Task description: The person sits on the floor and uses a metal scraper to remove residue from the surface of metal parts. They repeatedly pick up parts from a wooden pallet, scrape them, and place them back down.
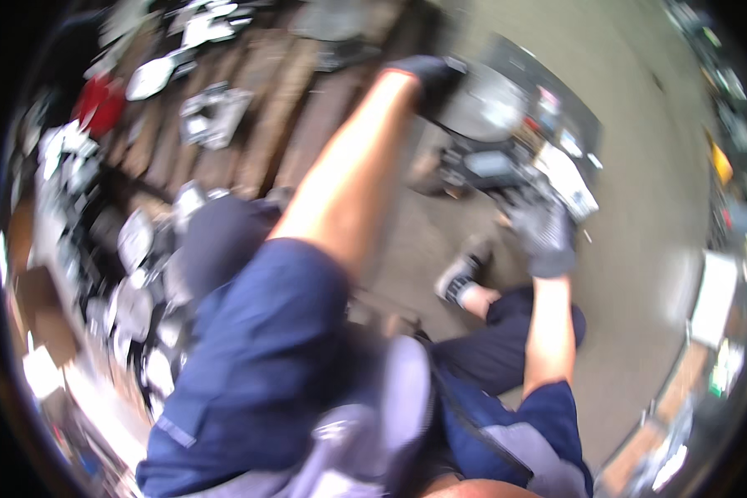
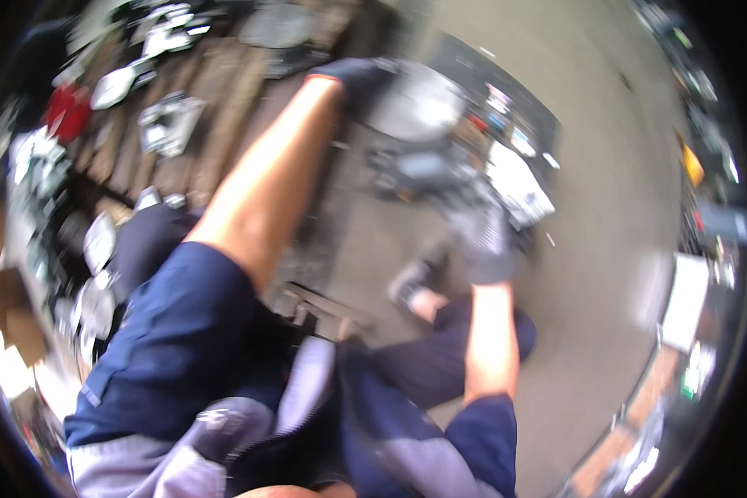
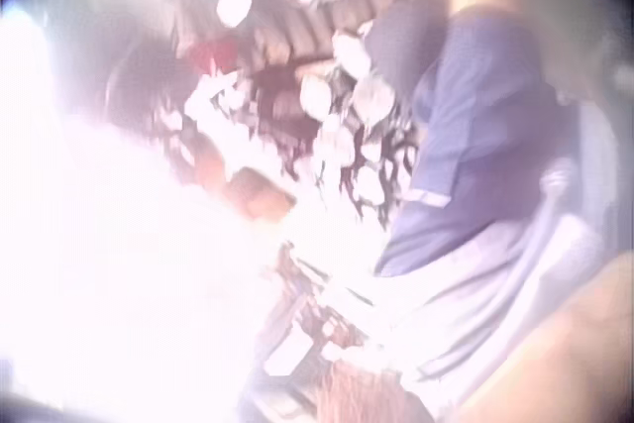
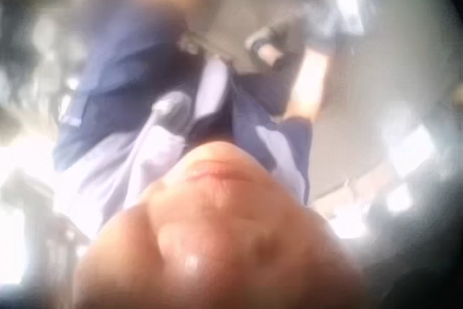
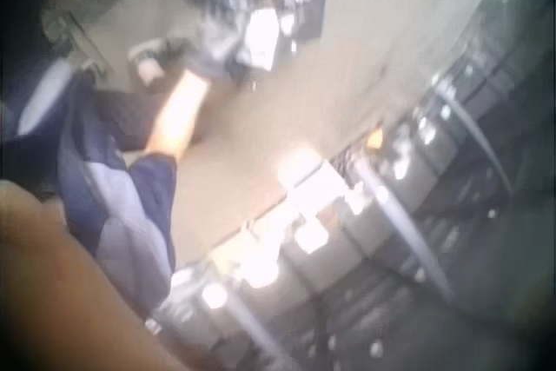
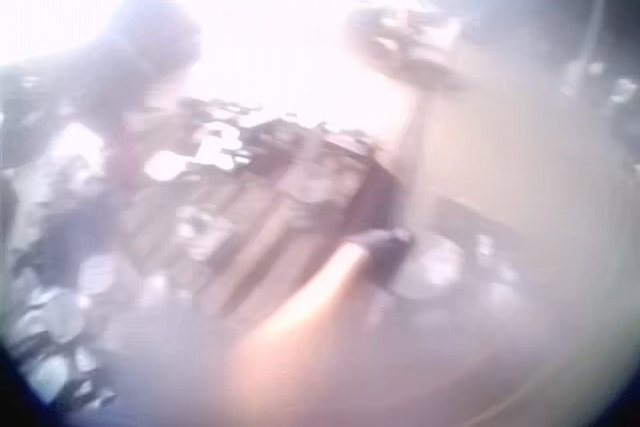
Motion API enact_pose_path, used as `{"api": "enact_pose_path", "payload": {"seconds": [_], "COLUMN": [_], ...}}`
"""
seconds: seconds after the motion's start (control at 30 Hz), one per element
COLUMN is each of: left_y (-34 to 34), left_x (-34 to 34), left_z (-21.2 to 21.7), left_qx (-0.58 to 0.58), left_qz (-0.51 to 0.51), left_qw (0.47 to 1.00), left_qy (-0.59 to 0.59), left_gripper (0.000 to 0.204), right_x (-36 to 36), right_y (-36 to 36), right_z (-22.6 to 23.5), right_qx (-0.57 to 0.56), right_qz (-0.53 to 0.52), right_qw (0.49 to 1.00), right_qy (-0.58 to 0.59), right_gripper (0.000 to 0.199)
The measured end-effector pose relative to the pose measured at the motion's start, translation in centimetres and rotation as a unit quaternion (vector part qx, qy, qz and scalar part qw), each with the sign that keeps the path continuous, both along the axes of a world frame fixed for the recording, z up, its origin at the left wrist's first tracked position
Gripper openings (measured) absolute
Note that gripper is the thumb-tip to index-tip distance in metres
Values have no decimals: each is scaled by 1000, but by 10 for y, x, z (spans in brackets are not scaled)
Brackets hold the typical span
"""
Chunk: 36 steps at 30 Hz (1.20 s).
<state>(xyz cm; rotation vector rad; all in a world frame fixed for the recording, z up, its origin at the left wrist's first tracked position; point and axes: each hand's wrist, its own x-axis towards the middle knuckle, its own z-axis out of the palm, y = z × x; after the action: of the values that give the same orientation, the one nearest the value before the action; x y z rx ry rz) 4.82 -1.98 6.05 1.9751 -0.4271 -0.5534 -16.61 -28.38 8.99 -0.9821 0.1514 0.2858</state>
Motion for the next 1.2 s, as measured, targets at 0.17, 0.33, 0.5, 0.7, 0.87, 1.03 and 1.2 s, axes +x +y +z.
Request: {"api": "enact_pose_path", "payload": {"seconds": [0.17, 0.33, 0.5, 0.7, 0.87, 1.03, 1.2], "left_y": [-16, 20, 87, 185, 247, 349, 463], "left_x": [-25, -32, -38, -81, -210, -316, -433], "left_z": [70, 91, 109, 137, 161, 148, 176], "left_qx": [228, 185, 116, 55, -150, 208, 287], "left_qz": [54, 84, 154, 282, 488, 630, 702], "left_qw": [966, 979, 980, 951, 852, 722, 643], "left_qy": [109, 30, -48, -117, -112, -194, -102], "left_gripper": [40, 42, 43, 46, 35, 23, 27], "right_x": [17, 25, 23, 50, 75, 62, 42], "right_y": [-6, 14, 67, 158, 184, 174, 190], "right_z": [1, 8, 21, 44, 69, 84, 94], "right_qx": [145, -16, -296, -332, 54, -52, -266], "right_qz": [-53, -63, 96, 116, 308, 321, 212], "right_qw": [981, 991, 943, 919, 944, 921, 890], "right_qy": [115, 121, -120, -178, -108, -216, -304], "right_gripper": [45, 48, 39, 33, 31, 37, 35]}}
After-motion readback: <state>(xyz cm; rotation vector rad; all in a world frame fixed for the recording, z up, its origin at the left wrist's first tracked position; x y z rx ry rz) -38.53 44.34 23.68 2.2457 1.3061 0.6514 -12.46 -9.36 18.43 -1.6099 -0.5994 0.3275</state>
